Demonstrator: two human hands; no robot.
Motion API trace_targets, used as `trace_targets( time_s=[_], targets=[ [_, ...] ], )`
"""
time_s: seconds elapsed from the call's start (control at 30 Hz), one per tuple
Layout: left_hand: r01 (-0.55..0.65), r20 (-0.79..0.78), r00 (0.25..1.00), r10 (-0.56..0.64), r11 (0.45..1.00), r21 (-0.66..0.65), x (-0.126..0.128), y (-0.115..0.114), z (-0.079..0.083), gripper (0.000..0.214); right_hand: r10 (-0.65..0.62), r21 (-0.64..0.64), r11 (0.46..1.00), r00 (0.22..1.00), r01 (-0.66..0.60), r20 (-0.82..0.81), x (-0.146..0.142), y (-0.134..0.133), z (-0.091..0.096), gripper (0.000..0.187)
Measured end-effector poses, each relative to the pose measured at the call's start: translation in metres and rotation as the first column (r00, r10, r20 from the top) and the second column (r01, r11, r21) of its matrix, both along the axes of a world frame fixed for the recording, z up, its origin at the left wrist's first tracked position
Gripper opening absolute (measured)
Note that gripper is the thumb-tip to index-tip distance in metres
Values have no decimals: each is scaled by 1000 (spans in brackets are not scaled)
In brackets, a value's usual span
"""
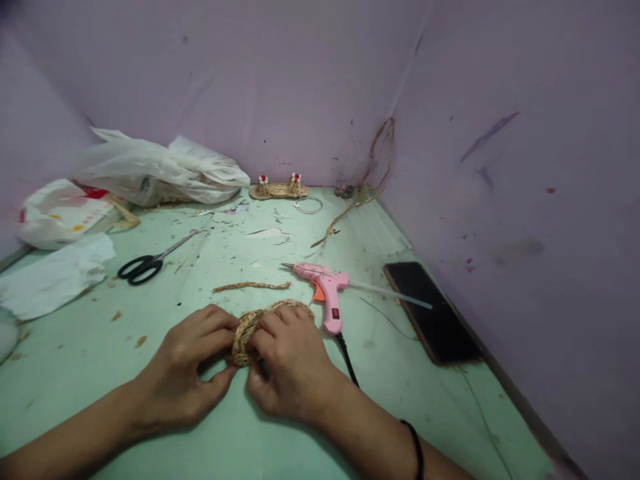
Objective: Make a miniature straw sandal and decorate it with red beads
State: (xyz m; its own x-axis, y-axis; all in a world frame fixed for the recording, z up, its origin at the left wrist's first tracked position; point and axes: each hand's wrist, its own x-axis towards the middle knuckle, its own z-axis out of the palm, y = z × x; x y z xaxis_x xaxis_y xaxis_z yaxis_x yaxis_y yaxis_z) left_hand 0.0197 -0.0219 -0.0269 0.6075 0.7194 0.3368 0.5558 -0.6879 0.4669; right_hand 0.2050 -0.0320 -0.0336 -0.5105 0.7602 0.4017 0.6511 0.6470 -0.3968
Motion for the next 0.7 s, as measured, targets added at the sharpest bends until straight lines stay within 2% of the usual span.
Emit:
trace_targets(
  time_s=[0.33, 0.53, 0.63, 0.7],
  targets=[
    [29, -22, 999, -29, 1000, -1, 0, -2, 3, 14, -35, 50, 998, 998, 37, -44, -4, 0, -4, 12],
    [72, -33, 997, -76, 991, -113, -7, -1, 11, 18, 2, -55, 998, 999, -4, -41, -1, -1, 3, 13],
    [144, -19, 988, -151, 967, -208, -14, 5, 16, 23, 53, -157, 986, 998, -59, -43, 4, -1, 13, 19],
    [202, 11, 978, -207, 943, -264, -20, 9, 17, 28, 87, -203, 973, 991, -107, -101, 8, -1, 19, 26]
  ],
)
